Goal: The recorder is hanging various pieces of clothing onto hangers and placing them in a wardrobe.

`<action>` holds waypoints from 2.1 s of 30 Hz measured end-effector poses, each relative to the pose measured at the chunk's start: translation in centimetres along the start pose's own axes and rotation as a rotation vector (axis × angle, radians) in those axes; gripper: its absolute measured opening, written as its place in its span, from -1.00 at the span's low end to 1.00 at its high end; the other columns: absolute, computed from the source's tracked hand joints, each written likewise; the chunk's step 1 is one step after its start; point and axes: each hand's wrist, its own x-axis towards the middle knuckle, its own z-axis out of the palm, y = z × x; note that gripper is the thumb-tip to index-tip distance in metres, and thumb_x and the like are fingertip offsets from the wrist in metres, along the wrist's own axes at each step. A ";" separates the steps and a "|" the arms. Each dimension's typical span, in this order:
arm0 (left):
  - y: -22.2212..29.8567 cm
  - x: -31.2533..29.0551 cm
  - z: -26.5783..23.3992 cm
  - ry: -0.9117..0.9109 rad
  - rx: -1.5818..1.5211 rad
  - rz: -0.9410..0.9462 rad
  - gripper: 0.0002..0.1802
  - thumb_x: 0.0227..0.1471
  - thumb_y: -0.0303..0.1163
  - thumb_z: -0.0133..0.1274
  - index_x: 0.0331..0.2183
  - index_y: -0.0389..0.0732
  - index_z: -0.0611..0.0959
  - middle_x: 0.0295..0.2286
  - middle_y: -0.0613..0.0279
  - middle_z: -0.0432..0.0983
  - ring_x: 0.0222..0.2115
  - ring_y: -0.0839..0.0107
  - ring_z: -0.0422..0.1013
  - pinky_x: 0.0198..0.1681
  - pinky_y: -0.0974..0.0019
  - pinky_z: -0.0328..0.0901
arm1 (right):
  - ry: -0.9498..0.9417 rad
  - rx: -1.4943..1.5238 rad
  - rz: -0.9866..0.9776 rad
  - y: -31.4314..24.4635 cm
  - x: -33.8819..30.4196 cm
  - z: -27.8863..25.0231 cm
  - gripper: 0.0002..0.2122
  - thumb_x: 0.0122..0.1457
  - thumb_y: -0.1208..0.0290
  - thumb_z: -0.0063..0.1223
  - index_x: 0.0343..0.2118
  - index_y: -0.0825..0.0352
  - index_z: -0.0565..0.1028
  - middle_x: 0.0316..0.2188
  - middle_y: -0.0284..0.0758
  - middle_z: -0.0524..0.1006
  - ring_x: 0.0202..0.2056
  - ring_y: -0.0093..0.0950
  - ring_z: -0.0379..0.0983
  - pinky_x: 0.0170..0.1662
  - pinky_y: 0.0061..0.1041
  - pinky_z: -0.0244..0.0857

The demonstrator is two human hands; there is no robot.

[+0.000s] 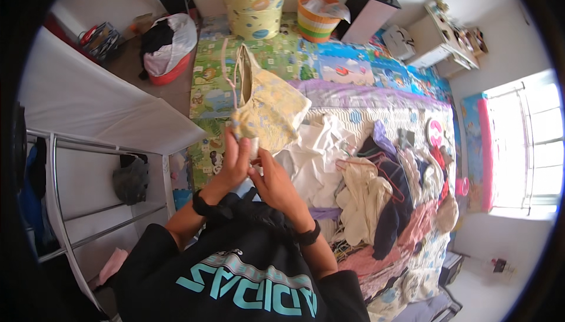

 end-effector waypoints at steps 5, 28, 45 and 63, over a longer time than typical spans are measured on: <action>-0.5 1.5 1.0 -0.198 0.083 0.174 -0.53 0.19 -0.31 -0.15 0.03 -0.37 0.16 -0.08 -0.04 0.19 -0.03 0.23 0.18 0.09 0.20 0.06 | 0.188 -0.249 -0.088 0.7 0.8 -0.9 -0.79 0.08 0.60 -0.06 -0.19 0.47 0.36 -0.38 0.00 0.42 -0.34 0.00 0.35 -0.28 -0.21 0.24; 10.9 1.1 -8.5 -0.269 0.915 0.295 -0.80 -0.06 -0.47 0.09 -0.41 -0.40 0.47 -0.41 -0.02 0.39 -0.36 -0.03 0.34 -0.31 0.06 0.22 | 0.846 0.130 -0.143 4.3 -7.9 -9.6 -0.34 0.04 0.23 0.20 0.12 0.49 0.19 -0.42 -0.32 0.49 -0.42 -0.62 0.34 -0.34 -0.66 0.20; 9.7 -15.2 -11.7 0.392 0.757 0.076 -0.84 0.03 -0.62 -0.08 -0.29 -0.33 0.55 -0.44 0.04 0.44 -0.46 0.16 0.39 -0.37 0.30 0.26 | 0.177 -0.227 -0.357 8.2 -5.7 -5.5 -0.55 0.15 0.09 0.01 -0.60 0.47 0.34 -0.73 -0.31 0.24 -0.69 -0.47 0.13 -0.59 -0.46 -0.08; 8.8 -31.6 -21.6 1.082 0.793 -0.038 -0.79 0.11 -0.46 -0.12 -0.52 -0.36 0.40 -0.63 0.07 0.22 -0.62 0.19 0.15 -0.52 0.28 0.09 | -0.357 -0.298 -0.657 -1.1 5.4 11.7 -0.72 -0.23 0.68 0.02 -0.35 0.34 0.55 -0.35 -0.18 0.43 -0.25 -0.20 0.35 -0.18 -0.29 0.21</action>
